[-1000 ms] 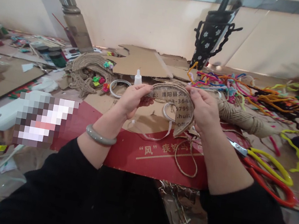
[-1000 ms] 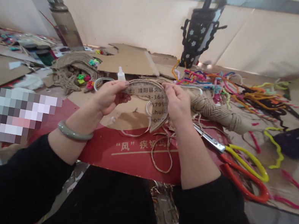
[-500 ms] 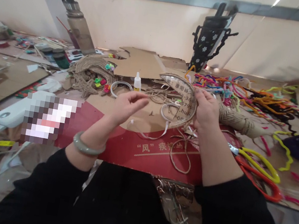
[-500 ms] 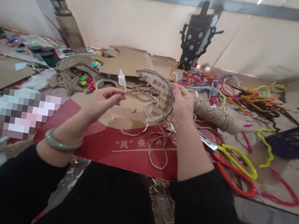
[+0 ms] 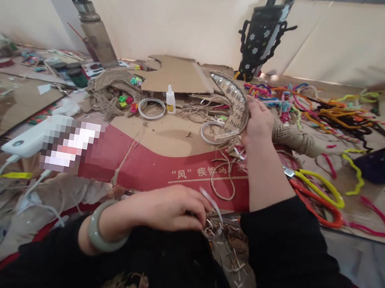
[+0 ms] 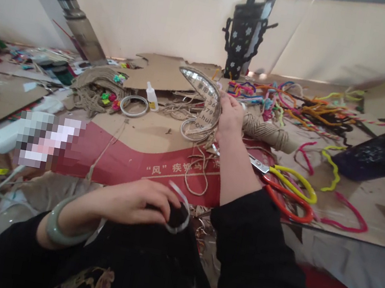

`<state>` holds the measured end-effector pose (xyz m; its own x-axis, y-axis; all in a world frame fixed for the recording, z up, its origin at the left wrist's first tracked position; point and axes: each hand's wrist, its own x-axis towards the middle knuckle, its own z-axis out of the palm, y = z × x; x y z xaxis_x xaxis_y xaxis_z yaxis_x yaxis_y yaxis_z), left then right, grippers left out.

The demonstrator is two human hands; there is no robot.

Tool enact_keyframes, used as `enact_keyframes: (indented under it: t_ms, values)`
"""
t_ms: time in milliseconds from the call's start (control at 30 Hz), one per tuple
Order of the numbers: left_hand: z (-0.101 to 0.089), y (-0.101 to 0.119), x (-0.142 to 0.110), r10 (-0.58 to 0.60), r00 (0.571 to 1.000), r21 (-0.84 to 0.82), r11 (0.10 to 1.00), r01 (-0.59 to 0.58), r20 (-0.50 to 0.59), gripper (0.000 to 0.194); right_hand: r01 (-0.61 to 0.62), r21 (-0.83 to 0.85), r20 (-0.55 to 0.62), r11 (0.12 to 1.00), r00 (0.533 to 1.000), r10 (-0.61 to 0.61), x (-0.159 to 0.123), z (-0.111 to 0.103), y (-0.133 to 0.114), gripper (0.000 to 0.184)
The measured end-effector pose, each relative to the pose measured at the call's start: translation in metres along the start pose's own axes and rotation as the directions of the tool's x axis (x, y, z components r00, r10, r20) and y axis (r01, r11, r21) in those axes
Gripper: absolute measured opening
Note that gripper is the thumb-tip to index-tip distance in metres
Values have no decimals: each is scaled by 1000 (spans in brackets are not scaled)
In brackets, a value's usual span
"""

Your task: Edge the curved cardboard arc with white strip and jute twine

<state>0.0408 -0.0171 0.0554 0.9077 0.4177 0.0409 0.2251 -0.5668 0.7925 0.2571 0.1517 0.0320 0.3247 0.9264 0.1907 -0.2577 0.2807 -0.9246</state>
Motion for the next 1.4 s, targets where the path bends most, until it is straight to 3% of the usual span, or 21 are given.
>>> enact_keyframes:
  t_ms: [33, 67, 133, 167, 267, 367, 400, 500, 600, 700, 867, 933, 1033, 1100, 1200, 1300, 1400]
  values:
    - [4, 5, 2, 35, 999, -47, 998, -33, 31, 18, -10, 8, 16, 1000, 1000, 10, -3, 2, -1, 10]
    - [7, 7, 4, 29, 999, -69, 997, -31, -25, 20, -25, 18, 37, 1000, 999, 25, -6, 5, -1, 10]
    - [8, 2, 4, -99, 971, -140, 988, 69, -219, 18, -76, 31, 99, 997, 992, 72, -16, 12, -2, 12]
    - [7, -4, 4, -172, 920, -201, 974, 105, -352, 15, -106, 28, 139, 994, 985, 101, -22, 16, -2, 14]
    - [0, -28, -2, -457, 665, -432, 875, 217, -591, 12, -182, -13, 261, 983, 949, 179, -42, 28, -1, 20]
    - [-13, -50, -9, -629, 352, -682, 730, -39, -693, 23, -202, -60, 337, 978, 918, 210, -59, 38, -1, 22]
    - [-19, -56, -11, -678, 303, -734, 666, -132, -670, 26, -202, -80, 355, 976, 909, 217, -63, 41, -2, 23]
    - [-34, -67, -16, -725, 240, -759, 574, -307, -645, 27, -216, -137, 405, 967, 879, 253, -73, 46, -4, 24]
    - [-41, -73, -17, -740, 236, -763, 532, -368, -630, 20, -233, -228, 445, 945, 839, 314, -78, 47, -5, 23]
    - [-41, -76, -16, -743, 260, -771, 504, -391, -617, 13, -213, -359, 499, 909, 779, 380, -80, 46, -1, 26]
    - [-37, -77, -18, -749, 278, -783, 483, -391, -601, 10, 6, -461, 662, 888, 669, 339, -79, 43, 4, 21]
    - [-37, -76, -19, -757, 285, -796, 482, -366, -589, 14, 97, -521, 641, 848, 701, 314, -74, 38, 4, 22]
    - [-38, -74, -21, -766, 291, -810, 476, -343, -574, 19, 165, -582, 478, 796, 861, 171, -58, 25, 6, 23]
    - [-39, -74, -22, -769, 303, -817, 465, -341, -564, 20, 223, -624, 400, 749, 915, 61, -47, 16, 7, 22]
    - [-39, -75, -22, -767, 322, -823, 448, -350, -555, 21, 329, -775, 418, 540, 907, 47, -37, 8, 6, 20]
    - [-38, -75, -23, -759, 337, -822, 443, -358, -557, 23, 447, -857, 498, 257, 847, 189, -41, 14, 2, 22]
    - [-37, -75, -22, -754, 349, -824, 447, -348, -556, 27, 552, -830, 552, 85, 787, 276, -51, 25, 0, 21]
